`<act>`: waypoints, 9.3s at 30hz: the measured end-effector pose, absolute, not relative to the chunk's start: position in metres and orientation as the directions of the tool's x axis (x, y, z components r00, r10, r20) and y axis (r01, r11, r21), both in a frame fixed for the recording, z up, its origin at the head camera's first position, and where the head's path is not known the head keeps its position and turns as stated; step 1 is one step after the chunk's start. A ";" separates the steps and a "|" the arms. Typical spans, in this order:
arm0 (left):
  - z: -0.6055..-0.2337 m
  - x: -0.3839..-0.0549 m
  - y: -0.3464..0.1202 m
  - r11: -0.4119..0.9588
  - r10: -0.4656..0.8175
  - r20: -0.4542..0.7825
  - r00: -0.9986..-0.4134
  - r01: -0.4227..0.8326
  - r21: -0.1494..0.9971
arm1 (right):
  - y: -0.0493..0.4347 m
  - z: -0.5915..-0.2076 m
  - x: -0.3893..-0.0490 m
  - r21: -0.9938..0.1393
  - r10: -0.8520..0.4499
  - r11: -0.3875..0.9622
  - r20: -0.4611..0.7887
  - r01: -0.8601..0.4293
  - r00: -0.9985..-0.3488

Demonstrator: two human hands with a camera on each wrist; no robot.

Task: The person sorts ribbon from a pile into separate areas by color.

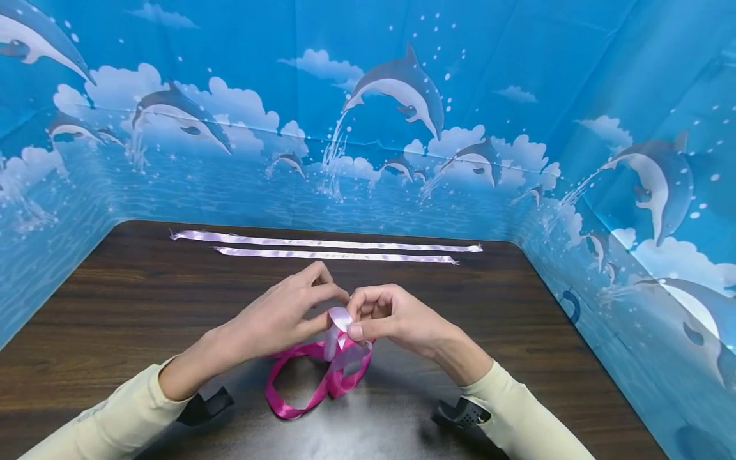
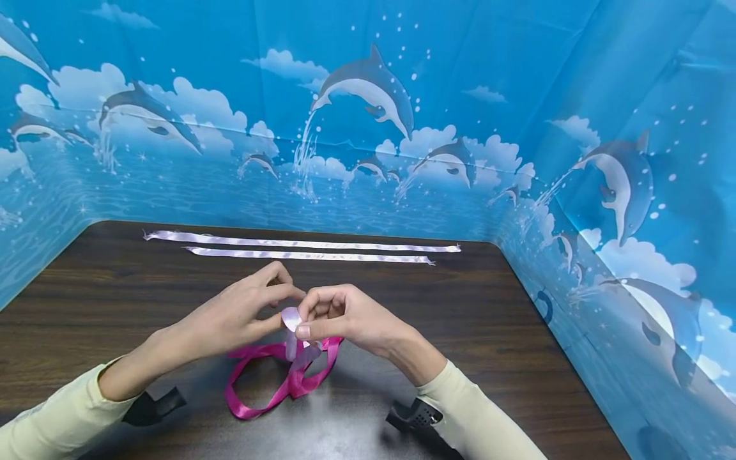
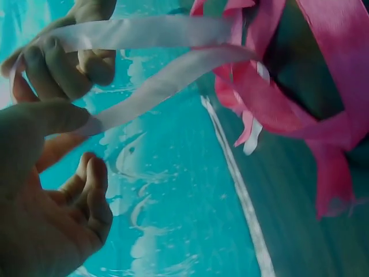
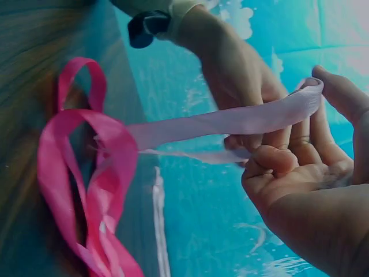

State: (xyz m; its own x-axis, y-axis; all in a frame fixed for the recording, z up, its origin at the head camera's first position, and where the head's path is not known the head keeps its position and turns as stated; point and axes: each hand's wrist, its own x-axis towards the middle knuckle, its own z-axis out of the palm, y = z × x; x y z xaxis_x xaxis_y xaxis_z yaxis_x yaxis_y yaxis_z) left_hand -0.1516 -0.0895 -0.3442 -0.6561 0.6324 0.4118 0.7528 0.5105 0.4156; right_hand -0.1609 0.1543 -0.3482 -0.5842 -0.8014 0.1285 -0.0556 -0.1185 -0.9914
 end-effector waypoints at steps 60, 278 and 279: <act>-0.327 -0.249 -0.242 0.237 0.222 0.174 -0.959 0.226 0.945 | 0.280 -0.346 -0.252 -0.808 -0.215 0.482 0.266 -0.339 -0.940; -0.394 -0.250 -0.321 0.713 0.177 -0.165 -0.970 0.011 0.701 | 0.379 -0.409 -0.294 -0.906 -0.142 0.417 -0.137 0.066 -0.980; -0.396 -0.251 -0.322 0.719 0.181 -0.159 -0.971 0.020 0.695 | 0.381 -0.411 -0.295 -0.893 -0.140 0.446 -0.135 0.059 -0.981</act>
State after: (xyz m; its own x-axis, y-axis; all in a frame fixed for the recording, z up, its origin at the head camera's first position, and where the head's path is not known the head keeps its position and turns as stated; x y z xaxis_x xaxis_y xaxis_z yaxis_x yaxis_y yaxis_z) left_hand -0.2506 -0.3222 -0.3958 -0.9705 0.1810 -0.1592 0.0201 0.7190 0.6947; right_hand -0.2953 0.3808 -0.4109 -0.9808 -0.1404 -0.1350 0.0592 0.4458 -0.8932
